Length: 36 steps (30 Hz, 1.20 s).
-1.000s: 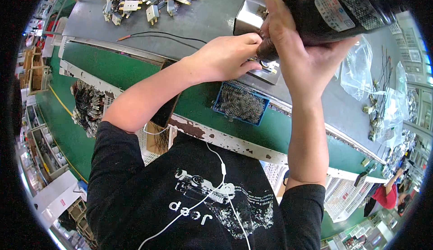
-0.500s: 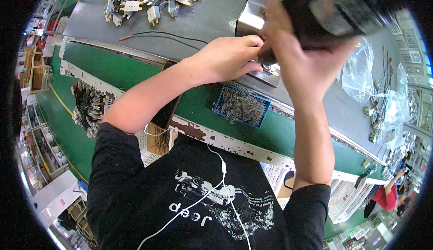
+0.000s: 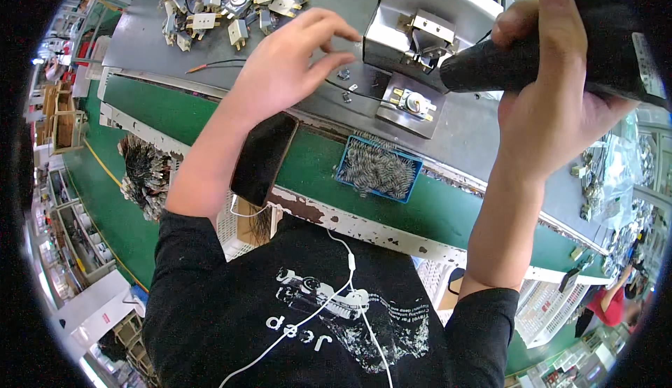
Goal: Assembling small mechanical components using an electric screwdriver on a factory assembly line.
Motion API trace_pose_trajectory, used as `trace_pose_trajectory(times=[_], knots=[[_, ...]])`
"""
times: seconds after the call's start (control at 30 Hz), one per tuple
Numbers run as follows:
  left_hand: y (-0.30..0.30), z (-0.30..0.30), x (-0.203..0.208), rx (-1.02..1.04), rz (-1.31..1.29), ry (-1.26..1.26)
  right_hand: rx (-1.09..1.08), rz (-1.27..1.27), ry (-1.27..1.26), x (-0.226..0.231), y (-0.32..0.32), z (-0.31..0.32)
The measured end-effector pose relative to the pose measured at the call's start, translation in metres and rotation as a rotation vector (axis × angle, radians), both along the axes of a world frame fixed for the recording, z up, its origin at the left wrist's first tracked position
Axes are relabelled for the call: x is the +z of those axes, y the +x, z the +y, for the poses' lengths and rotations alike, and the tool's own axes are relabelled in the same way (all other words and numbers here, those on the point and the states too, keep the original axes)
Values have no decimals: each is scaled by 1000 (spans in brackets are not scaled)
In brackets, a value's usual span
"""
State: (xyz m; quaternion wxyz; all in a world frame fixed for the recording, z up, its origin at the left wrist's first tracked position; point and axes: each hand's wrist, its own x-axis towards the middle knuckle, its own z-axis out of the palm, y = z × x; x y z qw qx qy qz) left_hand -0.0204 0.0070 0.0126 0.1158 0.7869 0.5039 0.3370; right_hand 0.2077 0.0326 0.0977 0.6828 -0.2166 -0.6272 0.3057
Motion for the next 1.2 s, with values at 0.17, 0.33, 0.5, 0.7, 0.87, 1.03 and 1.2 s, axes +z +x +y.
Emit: trace_pose_trajectory(times=[0.17, 0.33, 0.5, 0.7, 0.87, 1.03, 1.2], knots=[[2, -11, -14, -59, 126, 30, -158, -169, -106, 3, 9, 1], [4, -18, -16, -44, 109, 98, 11, -87, -6, 4, 6, -10], [30, 15, -23, -113, 286, -136, -65, -89, -41, -4, 16, 4], [42, 21, -23, -203, 533, -197, -39, -14, -65, -5, 19, -2], [43, 25, -20, -247, 637, -130, 81, 162, -164, -2, 18, -4], [27, 13, 1, -164, 209, -117, 0, 114, -137, 5, 26, -4], [44, -13, -6, -234, -396, -159, 139, 135, -143, 17, 41, -17]])
